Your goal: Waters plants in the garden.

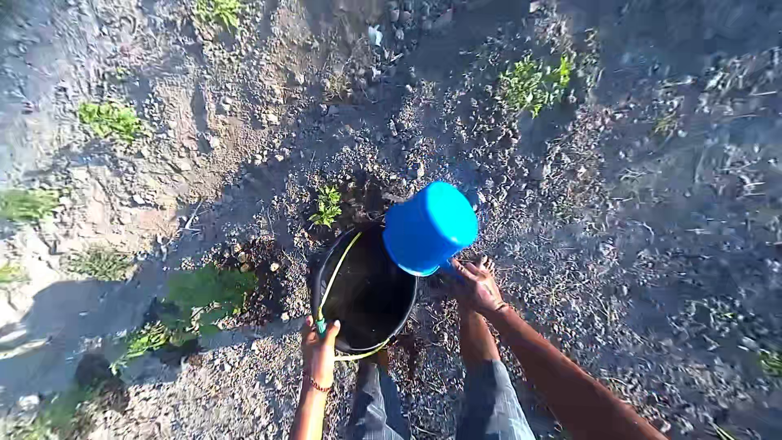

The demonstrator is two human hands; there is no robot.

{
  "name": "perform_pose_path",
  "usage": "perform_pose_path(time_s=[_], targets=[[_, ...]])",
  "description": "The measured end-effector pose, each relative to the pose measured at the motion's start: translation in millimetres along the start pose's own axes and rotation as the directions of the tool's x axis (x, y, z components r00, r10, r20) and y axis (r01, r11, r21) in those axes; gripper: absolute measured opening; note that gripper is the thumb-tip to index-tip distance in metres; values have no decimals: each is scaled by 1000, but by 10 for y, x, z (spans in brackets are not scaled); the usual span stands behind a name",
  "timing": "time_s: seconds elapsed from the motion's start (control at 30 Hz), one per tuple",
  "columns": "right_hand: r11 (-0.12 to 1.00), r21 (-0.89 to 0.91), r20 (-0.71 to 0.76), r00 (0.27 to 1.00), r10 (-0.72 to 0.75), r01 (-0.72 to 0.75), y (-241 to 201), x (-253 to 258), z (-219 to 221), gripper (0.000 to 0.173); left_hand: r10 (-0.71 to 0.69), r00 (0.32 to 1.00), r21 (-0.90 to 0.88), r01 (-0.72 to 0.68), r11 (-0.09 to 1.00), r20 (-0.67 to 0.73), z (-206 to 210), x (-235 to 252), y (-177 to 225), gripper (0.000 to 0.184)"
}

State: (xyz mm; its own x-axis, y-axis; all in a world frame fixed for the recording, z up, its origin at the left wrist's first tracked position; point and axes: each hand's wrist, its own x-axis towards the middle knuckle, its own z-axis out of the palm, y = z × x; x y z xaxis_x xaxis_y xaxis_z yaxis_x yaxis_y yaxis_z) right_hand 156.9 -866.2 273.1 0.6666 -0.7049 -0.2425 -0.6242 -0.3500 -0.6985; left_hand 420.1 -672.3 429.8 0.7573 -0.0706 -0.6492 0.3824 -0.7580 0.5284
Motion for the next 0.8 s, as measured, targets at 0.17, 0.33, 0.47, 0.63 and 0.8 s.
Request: perform_pose_path(time_s=[0.17,0.33,0.47,0.63,0.8], targets=[[982,-77,484,867,-116,175,472,-238,-650,36,181,973,110,-197,974,145,651,-661,619,62],[985,-123,513,857,-44,125,719,351,-1206,42,267,923,133,-312,941,276,1329,-1238,1194,63],[962,-186,592,759,271,-198,809,258,-1522,53,302,902,0,-318,948,308,1955,-1472,1489,28],[745,361,557,770,310,-561,1057,-249,-1593,34,287,877,-6,-309,951,386,2729,-1598,1694,12],[-163,734,678,723,131,-659,1460,-474,-1679,35,218,889,48,-258,965,402,3092,-1591,1720,14]])
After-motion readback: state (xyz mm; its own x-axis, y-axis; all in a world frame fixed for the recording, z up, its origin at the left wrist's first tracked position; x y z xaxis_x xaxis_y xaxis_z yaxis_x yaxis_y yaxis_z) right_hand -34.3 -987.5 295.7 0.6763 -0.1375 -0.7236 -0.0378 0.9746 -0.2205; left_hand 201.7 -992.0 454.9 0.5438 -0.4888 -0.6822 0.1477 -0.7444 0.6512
